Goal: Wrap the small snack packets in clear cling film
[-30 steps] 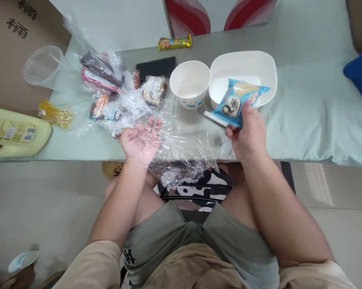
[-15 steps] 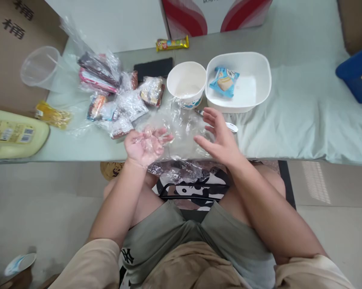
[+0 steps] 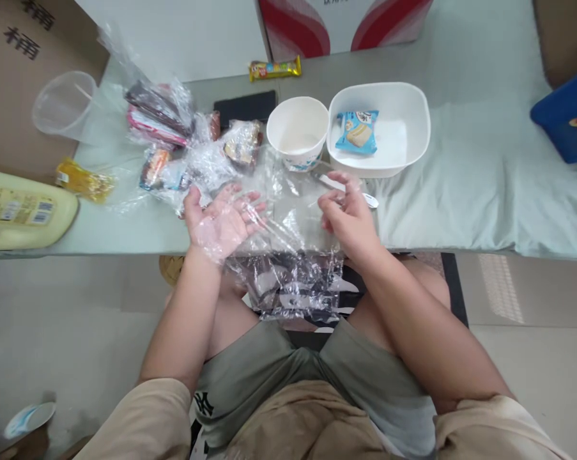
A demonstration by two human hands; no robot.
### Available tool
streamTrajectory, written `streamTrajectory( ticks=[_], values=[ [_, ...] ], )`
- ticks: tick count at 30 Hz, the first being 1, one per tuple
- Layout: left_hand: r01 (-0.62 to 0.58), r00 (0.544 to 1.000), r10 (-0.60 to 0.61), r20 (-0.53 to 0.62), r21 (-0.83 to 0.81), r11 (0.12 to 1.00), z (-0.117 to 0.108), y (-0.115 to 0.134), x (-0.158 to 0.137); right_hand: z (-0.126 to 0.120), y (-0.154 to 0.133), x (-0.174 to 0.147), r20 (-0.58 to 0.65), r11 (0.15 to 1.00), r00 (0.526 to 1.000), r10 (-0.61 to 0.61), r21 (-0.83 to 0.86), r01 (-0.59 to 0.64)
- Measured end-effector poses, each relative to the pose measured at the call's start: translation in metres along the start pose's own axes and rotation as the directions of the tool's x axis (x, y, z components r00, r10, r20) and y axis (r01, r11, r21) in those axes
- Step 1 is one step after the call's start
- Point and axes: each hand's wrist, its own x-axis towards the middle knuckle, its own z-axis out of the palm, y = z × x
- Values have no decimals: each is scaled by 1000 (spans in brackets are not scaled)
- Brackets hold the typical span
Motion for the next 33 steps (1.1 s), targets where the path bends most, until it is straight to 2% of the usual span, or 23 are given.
streamTrajectory(
  ticks=[2, 4, 6, 8, 11, 14, 17, 21, 23, 26, 28, 30, 33],
  values=[
    [5, 1000, -3, -18, 98, 995, -3, 2, 1, -13, 6, 7, -62, 999, 998, -30, -16, 29],
    [46, 999, -40, -32, 235, 971, -8, 0, 4, -24, 9, 13, -89, 999, 995, -48, -9, 48],
    [54, 997, -37, -63, 304, 951, -13, -4, 7, -31, 8, 15, -100, 999, 994, -48, 17, 50],
    [-4, 992, 38, -120, 272, 962, -16, -6, 10, -32, 3, 12, -86, 997, 995, -44, 51, 49],
    [-150, 954, 195, -229, 199, 969, -16, -5, 14, -27, -5, 2, -17, 997, 999, -45, 62, 46],
    [-234, 917, 297, -267, 245, 941, -17, -4, 14, -21, -8, -5, 18, 999, 999, -41, 0, 41],
    [-272, 897, 361, -254, 327, 905, -22, -5, 13, -22, -7, -3, -72, 998, 996, -49, -38, 47],
    [-294, 873, 402, -277, 360, 886, -29, -4, 13, -26, -7, 4, -206, 999, 977, -54, -10, 54],
    [-312, 882, 407, -239, 351, 883, -30, 0, 11, -27, -8, 5, -178, 996, 980, -89, -24, 86],
    [-322, 928, 367, -61, 362, 875, -31, 4, 3, -27, -11, 1, -50, 984, 986, -158, -95, 153],
    [-287, 953, 301, 41, 448, 847, -33, 3, -4, -26, -13, -3, 66, 961, 982, -176, -205, 186],
    [-234, 967, 251, 51, 573, 785, -37, -1, -8, -26, -13, -5, 145, 910, 976, -162, -361, 205],
    [-218, 943, 331, -27, 703, 677, -45, -6, -9, -27, -12, -5, 88, 827, 980, -177, -527, 197]
  ],
)
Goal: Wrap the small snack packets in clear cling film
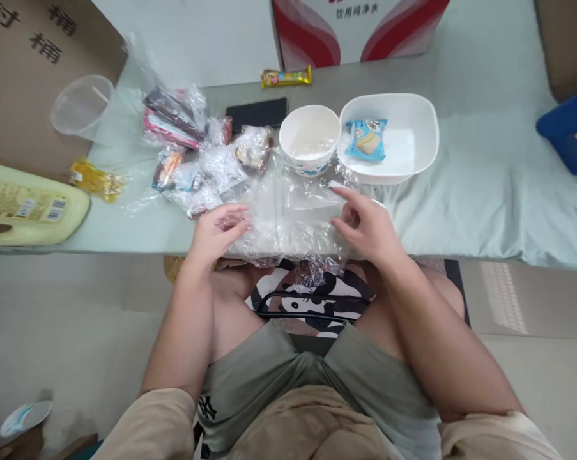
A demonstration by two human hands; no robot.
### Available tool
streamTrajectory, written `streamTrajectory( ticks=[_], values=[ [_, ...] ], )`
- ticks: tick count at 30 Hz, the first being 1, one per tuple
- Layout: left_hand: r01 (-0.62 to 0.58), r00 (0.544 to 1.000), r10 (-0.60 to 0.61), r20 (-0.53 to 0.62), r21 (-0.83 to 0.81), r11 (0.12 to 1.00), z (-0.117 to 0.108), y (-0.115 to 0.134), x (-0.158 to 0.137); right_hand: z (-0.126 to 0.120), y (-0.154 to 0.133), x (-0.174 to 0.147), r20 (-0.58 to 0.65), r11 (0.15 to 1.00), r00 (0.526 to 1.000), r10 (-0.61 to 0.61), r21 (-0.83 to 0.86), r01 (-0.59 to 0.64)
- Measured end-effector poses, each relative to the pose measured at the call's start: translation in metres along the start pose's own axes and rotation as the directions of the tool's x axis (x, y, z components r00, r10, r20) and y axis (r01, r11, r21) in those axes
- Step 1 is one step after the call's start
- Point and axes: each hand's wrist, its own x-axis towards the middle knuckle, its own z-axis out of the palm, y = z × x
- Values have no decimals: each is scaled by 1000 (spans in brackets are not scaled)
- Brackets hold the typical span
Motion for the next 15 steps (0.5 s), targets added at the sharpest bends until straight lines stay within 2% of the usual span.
streamTrajectory(
  ticks=[2, 5, 8, 10, 12, 15],
  values=[
    [-56, 992, 63, -105, 72, 996, -3, -3, 2, -1, 0, 1, -117, 998, 993, -16, -65, 8],
    [-166, 962, 196, -192, 162, 973, -10, -3, 5, -4, -4, 0, -275, 982, 954, -123, -172, 77],
    [-273, 930, 294, -221, 118, 955, -17, 1, 3, -9, -14, -3, -299, 964, 924, -236, -192, 184],
    [-312, 930, 302, -209, -13, 950, -19, 4, 0, -11, -19, -6, -249, 971, 938, -241, -69, 231],
    [-306, 946, 280, -162, -164, 938, -20, 7, -3, -12, -23, -9, -179, 966, 968, -174, 157, 203],
    [-242, 970, 226, -86, -337, 910, -18, 12, -4, -13, -24, -14, -76, 869, 996, 42, 495, 1]
  ],
)
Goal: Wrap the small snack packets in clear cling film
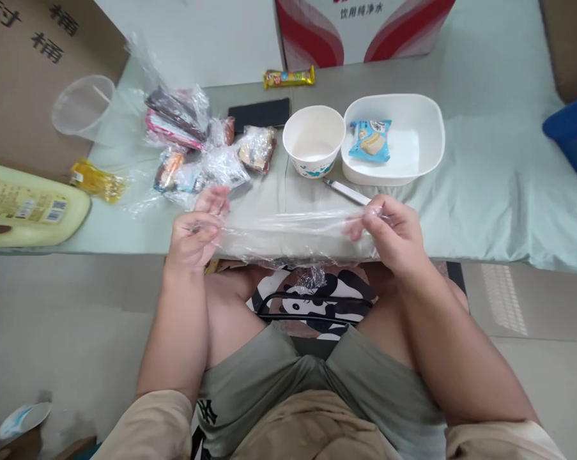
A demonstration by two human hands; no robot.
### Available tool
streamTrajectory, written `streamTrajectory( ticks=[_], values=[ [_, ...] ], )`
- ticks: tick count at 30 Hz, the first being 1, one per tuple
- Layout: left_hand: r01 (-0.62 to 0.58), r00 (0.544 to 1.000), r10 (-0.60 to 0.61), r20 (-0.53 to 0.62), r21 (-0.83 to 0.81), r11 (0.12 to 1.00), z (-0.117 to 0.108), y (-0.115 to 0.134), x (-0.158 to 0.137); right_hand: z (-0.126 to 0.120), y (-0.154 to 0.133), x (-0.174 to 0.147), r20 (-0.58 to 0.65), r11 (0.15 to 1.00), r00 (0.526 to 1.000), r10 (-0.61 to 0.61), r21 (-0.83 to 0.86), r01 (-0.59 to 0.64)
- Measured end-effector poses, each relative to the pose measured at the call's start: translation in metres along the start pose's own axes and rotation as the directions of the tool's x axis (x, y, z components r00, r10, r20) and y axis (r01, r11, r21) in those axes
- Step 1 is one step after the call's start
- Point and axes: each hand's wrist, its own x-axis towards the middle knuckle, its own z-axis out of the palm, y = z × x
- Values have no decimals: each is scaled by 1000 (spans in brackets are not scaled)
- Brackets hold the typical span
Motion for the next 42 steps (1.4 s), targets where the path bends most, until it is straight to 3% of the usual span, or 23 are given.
streamTrajectory(
  ticks=[2, 6, 7, 9, 12, 15, 18, 20, 23, 25, 28, 30, 32, 34, 35, 36, 39, 42],
  values=[
    [63, 998, -63, 1, -77, 995, 3, 1, 2, -4, -2, 0, 12, 976, 986, 169, 135, -169],
    [243, 969, -246, -14, -90, 966, 8, 2, 7, -16, -4, 9, 295, 894, 871, 394, 97, -437],
    [291, 957, -292, 1, -67, 954, 10, 2, 8, -17, -3, 12, 316, 887, 856, 410, 81, -455],
    [390, 919, -389, 66, -2, 921, 13, 3, 11, -15, 2, 17, 261, 891, 882, 392, 130, -435],
    [538, 813, -551, 188, 117, 835, 25, 3, 16, -1, 10, 17, 286, 856, 884, 370, 265, -445],
    [600, 721, -637, 273, 213, 771, 41, -1, 25, 20, 13, 10, 522, 806, 760, 388, 207, -554],
    [573, 685, -636, 355, 276, 772, 51, -3, 35, 36, 10, 4, 707, 821, 585, 398, 10, -571],
    [566, 681, -640, 355, 300, 768, 48, -1, 41, 40, 6, 5, 743, 841, 536, 400, -64, -538],
    [586, 738, -633, 233, 243, 773, 33, 2, 47, 39, 2, 8, 727, 854, 558, 399, -74, -514],
    [563, 801, -573, 171, 110, 819, 25, 4, 49, 39, 1, 8, 698, 853, 588, 409, -64, -518],
    [410, 912, -406, 59, -173, 896, 30, 4, 47, 43, 4, 7, 572, 862, 717, 399, 34, -506],
    [346, 935, -350, 47, -319, 882, 44, 2, 43, 47, 8, 8, 428, 877, 823, 375, 125, -464],
    [427, 903, -365, 228, -361, 829, 59, -2, 38, 49, 13, 10, 289, 895, 889, 354, 170, -412],
    [531, 810, -398, 430, -251, 809, 69, -8, 33, 49, 18, 14, 201, 910, 920, 337, 181, -373],
    [553, 769, -427, 476, -162, 817, 72, -11, 32, 49, 20, 15, 175, 916, 929, 325, 184, -355],
    [554, 750, -459, 476, -71, 830, 73, -14, 31, 48, 22, 16, 161, 922, 936, 312, 185, -339],
    [528, 766, -537, 354, 133, 839, 73, -21, 29, 45, 26, 18, 156, 941, 947, 282, 149, -305],
    [534, 764, -559, 322, 171, 828, 71, -19, 28, 46, 29, 16, 136, 954, 955, 262, 110, -277]
  ],
)
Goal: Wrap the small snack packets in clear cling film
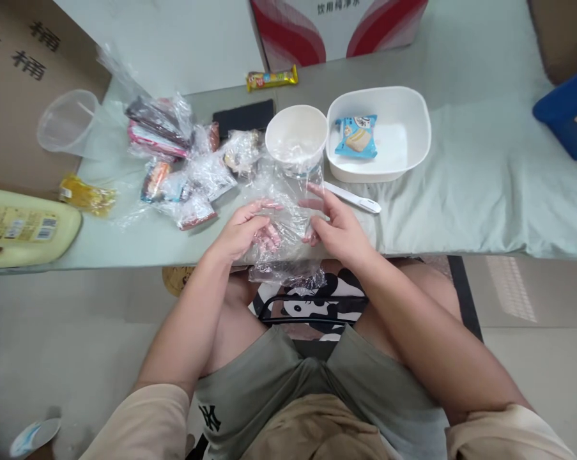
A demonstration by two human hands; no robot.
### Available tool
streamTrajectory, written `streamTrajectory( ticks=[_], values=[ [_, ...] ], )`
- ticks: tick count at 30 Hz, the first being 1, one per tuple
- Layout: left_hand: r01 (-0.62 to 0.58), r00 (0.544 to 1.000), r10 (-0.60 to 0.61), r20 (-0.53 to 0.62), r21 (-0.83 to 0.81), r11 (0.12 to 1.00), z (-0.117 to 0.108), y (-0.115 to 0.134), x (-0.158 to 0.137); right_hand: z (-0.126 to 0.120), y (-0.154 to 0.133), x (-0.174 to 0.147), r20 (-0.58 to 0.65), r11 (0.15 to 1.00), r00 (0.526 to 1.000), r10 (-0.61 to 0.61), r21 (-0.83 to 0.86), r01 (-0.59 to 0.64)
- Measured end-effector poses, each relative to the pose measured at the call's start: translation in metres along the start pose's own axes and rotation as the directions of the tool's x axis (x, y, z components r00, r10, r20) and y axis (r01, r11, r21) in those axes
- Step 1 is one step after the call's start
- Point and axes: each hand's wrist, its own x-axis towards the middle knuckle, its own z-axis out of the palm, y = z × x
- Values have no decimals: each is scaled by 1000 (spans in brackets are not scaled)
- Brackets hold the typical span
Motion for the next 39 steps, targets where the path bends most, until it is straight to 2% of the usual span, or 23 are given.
streamTrajectory(
  ticks=[3, 5, 8, 11, 13, 16, 18, 21, 23, 27, 30, 33, 36, 39],
  values=[
    [-41, 999, 40, -18, -84, 996, -3, 2, -6, 1, 0, -2, -6, 998, 998, -58, -15, 58],
    [-70, 997, 66, -30, -143, 987, -8, 2, -9, 1, -3, -4, -12, 987, 988, -153, -44, 152],
    [-103, 994, 106, 7, -179, 978, -17, 0, -9, -3, -8, -8, -16, 931, 935, -355, -101, 352],
    [-122, 989, 136, 58, -190, 974, -22, -2, -5, -9, -8, -8, 42, 892, 901, -431, -129, 433],
    [-156, 986, 162, 25, -162, 974, -22, -3, -1, -11, -4, -7, 46, 884, 901, -431, -179, 432],
    [-260, 962, 255, -94, -38, 965, -20, -5, 5, -13, 3, -2, -94, 881, 903, -420, -282, 380],
    [-325, 935, 327, -138, 35, 945, -18, -7, 6, -13, 7, 0, -170, 905, 910, -378, -275, 324],
    [-390, 909, 392, -138, 47, 920, -17, -9, 4, -12, 12, 1, -122, 933, 939, -321, -214, 291],
    [-401, 910, 398, -113, -5, 916, -18, -9, -1, -10, 15, 2, -68, 929, 946, -316, -223, 294],
    [-363, 929, 369, 6, -157, 918, -22, -6, -9, -5, 11, 2, 9, 940, 955, -295, -179, 292],
    [-346, 930, 366, 39, -244, 906, -21, -3, -11, -1, 1, 0, 93, 978, 978, -187, -80, 194],
    [-305, 943, 329, 44, -275, 912, -15, -1, -9, 2, -6, -1, 47, 991, 992, -119, -60, 122],
    [-189, 970, 217, 107, -224, 956, -7, -3, -7, 3, -7, -1, -30, 994, 994, -110, 22, 110],
    [-166, 986, 168, -2, -166, 972, -5, -6, -4, 3, -6, -1, 50, 998, 997, -66, 21, 65]
  ],
)
